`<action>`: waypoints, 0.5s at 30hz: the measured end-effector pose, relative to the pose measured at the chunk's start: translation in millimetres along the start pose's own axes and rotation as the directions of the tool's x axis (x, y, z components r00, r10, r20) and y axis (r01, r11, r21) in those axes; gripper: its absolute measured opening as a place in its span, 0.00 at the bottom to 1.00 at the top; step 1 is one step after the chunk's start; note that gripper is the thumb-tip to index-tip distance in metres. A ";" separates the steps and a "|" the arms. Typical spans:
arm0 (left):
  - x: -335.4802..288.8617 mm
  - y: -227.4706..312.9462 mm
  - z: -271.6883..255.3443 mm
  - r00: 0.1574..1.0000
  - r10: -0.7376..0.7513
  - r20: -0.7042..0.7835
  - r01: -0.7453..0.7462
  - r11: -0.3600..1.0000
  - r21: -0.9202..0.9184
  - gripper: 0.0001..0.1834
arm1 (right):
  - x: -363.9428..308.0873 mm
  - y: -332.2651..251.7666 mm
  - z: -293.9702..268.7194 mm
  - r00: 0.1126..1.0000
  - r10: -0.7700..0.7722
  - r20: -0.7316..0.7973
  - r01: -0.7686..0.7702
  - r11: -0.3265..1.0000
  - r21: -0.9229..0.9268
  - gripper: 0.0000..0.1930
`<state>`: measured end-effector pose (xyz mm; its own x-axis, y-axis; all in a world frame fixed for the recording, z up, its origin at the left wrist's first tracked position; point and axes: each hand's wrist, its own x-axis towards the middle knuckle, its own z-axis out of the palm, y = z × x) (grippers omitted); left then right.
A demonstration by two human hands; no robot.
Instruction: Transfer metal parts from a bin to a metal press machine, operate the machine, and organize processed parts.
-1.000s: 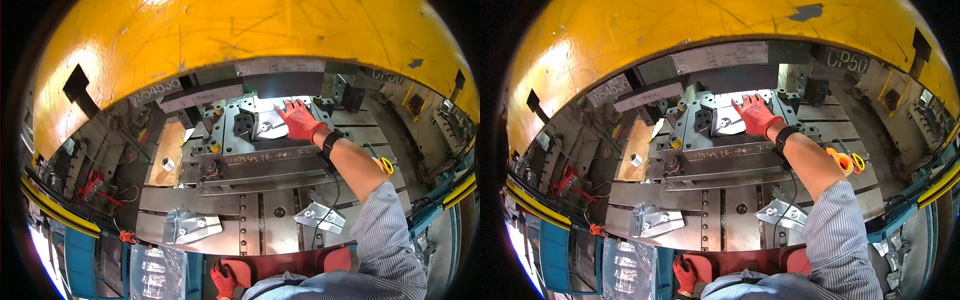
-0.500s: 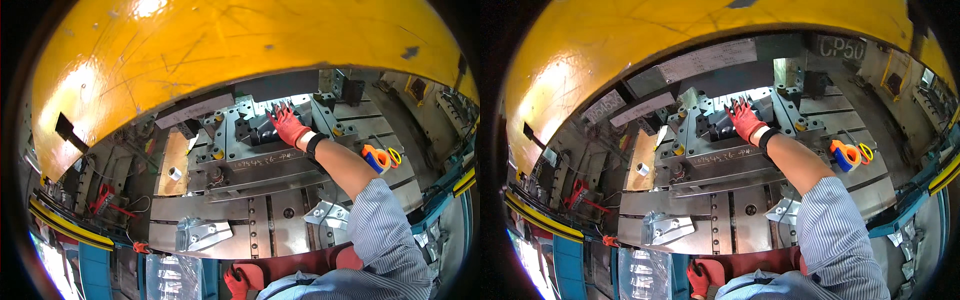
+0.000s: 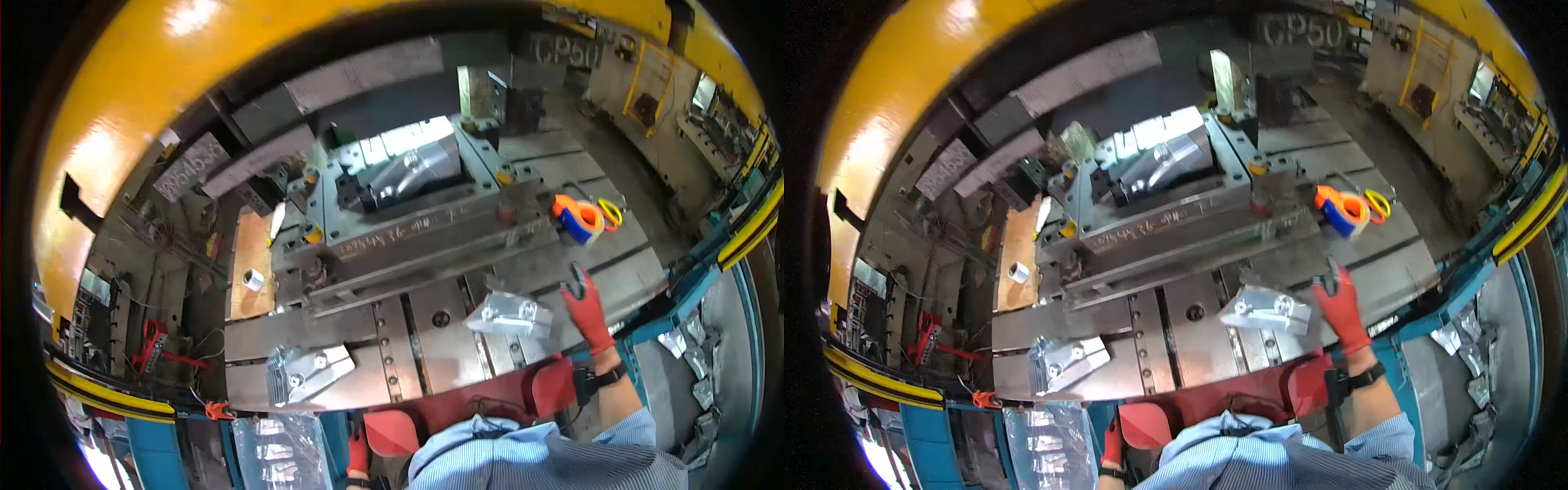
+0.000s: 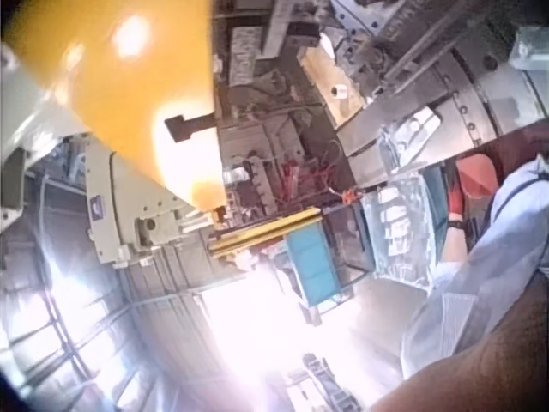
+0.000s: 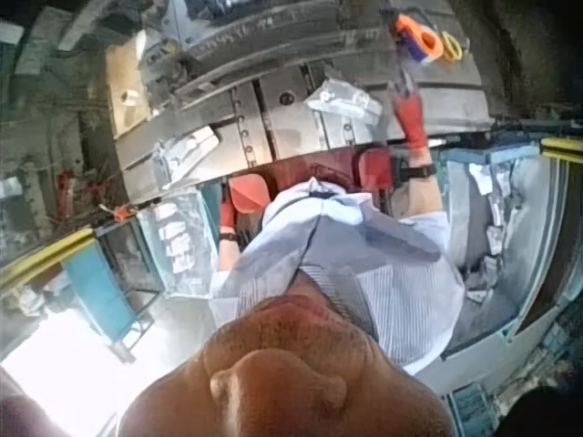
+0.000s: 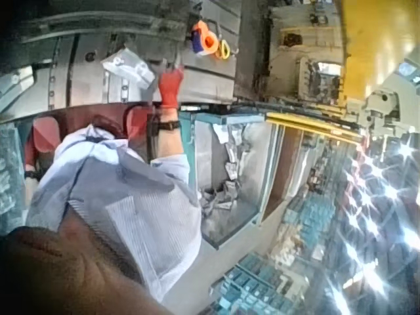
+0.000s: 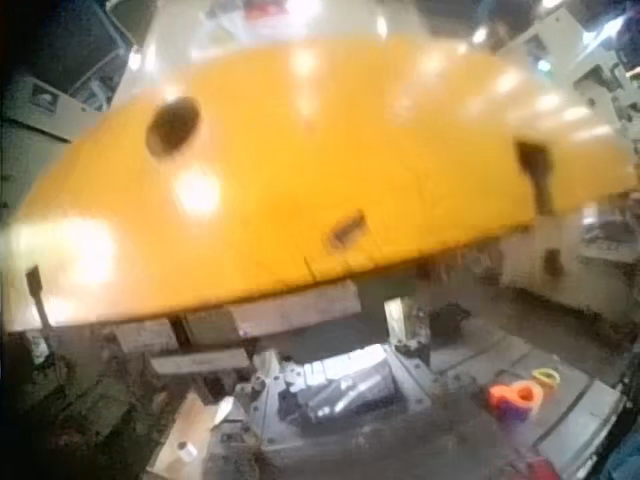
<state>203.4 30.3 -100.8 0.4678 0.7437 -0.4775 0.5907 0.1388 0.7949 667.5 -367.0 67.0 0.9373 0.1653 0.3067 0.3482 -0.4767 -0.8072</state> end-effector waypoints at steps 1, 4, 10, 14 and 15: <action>12.0 -22.1 -1.4 0.994 0.002 0.111 0.010 0.995 -0.103 0.22 | -19.7 29.6 -16.3 0.989 0.144 -0.027 -0.139 0.981 0.134 0.30; 45.4 -93.4 -51.3 0.916 0.066 0.396 -0.037 0.996 -0.079 0.17 | -95.5 106.3 -44.8 0.906 0.417 0.075 -0.424 0.899 0.110 0.24; 44.5 -74.7 -40.4 0.884 -0.061 0.463 0.117 0.989 -0.093 0.20 | -216.4 147.6 -53.7 0.763 0.464 0.451 -0.599 0.769 0.222 0.18; 39.6 -59.8 -40.4 0.871 -0.073 0.486 0.049 0.997 0.063 0.20 | -242.2 129.0 -17.6 0.670 0.614 0.418 -0.740 0.603 0.299 0.20; 37.7 -44.9 -33.8 0.864 -0.055 0.501 -0.017 0.990 0.138 0.20 | -243.5 126.7 -16.6 0.711 0.603 0.361 -0.698 0.666 0.261 0.20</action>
<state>172.4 74.1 -141.8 0.7008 0.3076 -0.6436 0.6678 0.0342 0.7435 483.1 -482.1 -101.6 0.8811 0.1418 -0.4512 -0.4192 -0.2077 -0.8838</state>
